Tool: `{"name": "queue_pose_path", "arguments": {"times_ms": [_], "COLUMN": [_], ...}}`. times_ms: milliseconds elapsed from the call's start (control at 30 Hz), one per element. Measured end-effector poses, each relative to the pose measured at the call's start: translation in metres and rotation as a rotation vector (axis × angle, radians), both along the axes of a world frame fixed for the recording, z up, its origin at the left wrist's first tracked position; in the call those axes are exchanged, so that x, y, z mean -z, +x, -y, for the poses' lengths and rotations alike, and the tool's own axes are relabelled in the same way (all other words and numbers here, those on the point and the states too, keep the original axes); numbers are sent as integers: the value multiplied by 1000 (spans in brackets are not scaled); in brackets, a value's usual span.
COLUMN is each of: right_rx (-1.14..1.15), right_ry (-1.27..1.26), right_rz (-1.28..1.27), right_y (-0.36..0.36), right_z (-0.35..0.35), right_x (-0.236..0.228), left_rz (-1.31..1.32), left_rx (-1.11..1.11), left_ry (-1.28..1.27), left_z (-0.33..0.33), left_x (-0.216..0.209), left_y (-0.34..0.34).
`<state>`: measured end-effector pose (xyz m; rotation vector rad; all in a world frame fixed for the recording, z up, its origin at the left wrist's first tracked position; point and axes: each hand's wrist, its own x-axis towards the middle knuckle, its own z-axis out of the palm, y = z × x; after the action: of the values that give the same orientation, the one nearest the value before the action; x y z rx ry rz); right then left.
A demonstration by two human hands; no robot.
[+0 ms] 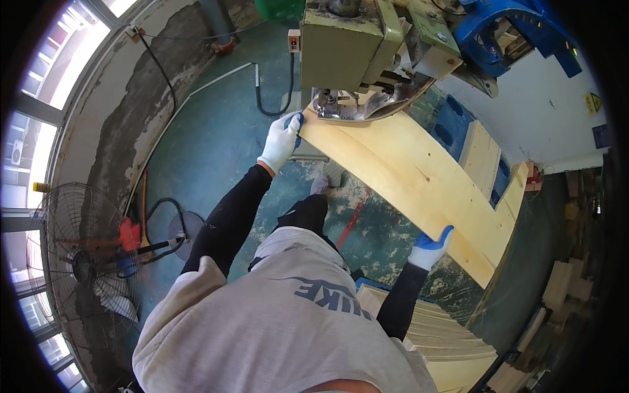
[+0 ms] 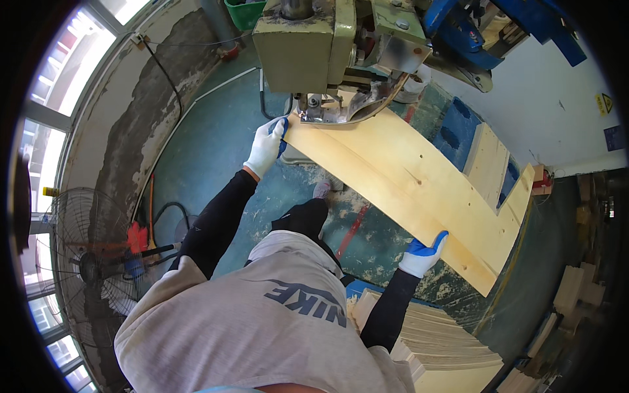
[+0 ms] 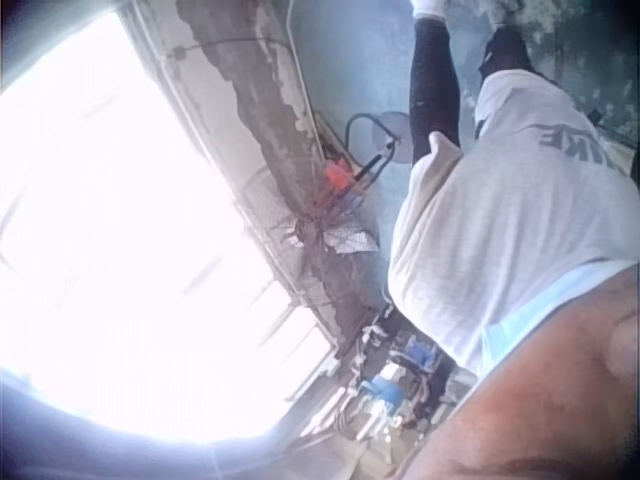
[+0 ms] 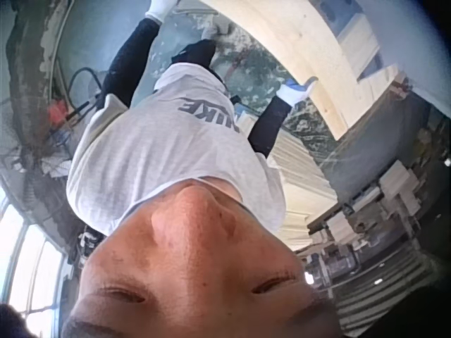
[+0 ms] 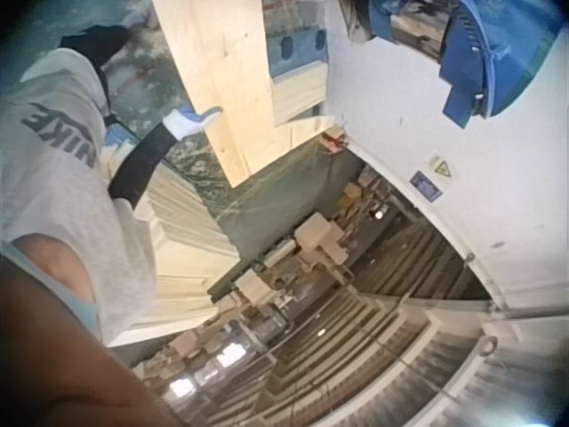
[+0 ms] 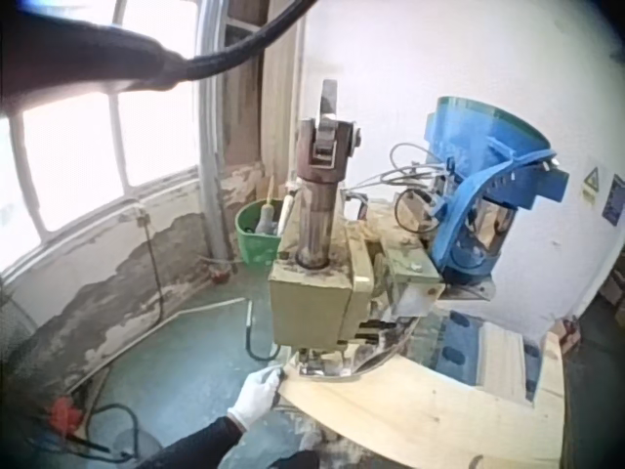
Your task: The person picks up a wooden panel from a stack, places it into a machine to punch holes, and then sets it onto a blue pallet on the floor.
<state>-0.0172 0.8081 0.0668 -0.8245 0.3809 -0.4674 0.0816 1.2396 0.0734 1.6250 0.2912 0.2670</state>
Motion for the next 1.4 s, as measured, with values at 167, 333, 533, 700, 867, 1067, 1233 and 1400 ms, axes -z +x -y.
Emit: {"name": "queue_pose_path", "arguments": {"times_ms": [167, 333, 533, 700, 867, 1067, 1233, 1400], "right_rx": [52, 15, 34, -94, -138, -104, -35, -21], "right_ry": [-8, -23, 2, -39, -69, 120, 161, 112], "right_rz": [-17, -13, -60, -97, -209, -111, -85, -40], "right_y": [0, 0, -5, -53, -84, -59, -46, -41], "right_z": [2, 5, 3, -2, -105, -219, -256, -261], "right_x": [-1, 5, 8, 8, 13, 7, 0, 1], "left_rz": [-64, -66, 95, -361, -233, -98, -62, -57], "left_rx": [62, 55, 45, 235, 99, -50, 25, 125], "left_ry": [-75, -82, 89, -206, -274, 165, 140, 92], "left_z": [-3, -6, -15, -55, -140, -237, -274, -268], "left_x": [-2, -5, 0, -40, -29, -26, -23, -38], "left_y": [0, 4, -18, -147, -171, -120, -80, -47]}}
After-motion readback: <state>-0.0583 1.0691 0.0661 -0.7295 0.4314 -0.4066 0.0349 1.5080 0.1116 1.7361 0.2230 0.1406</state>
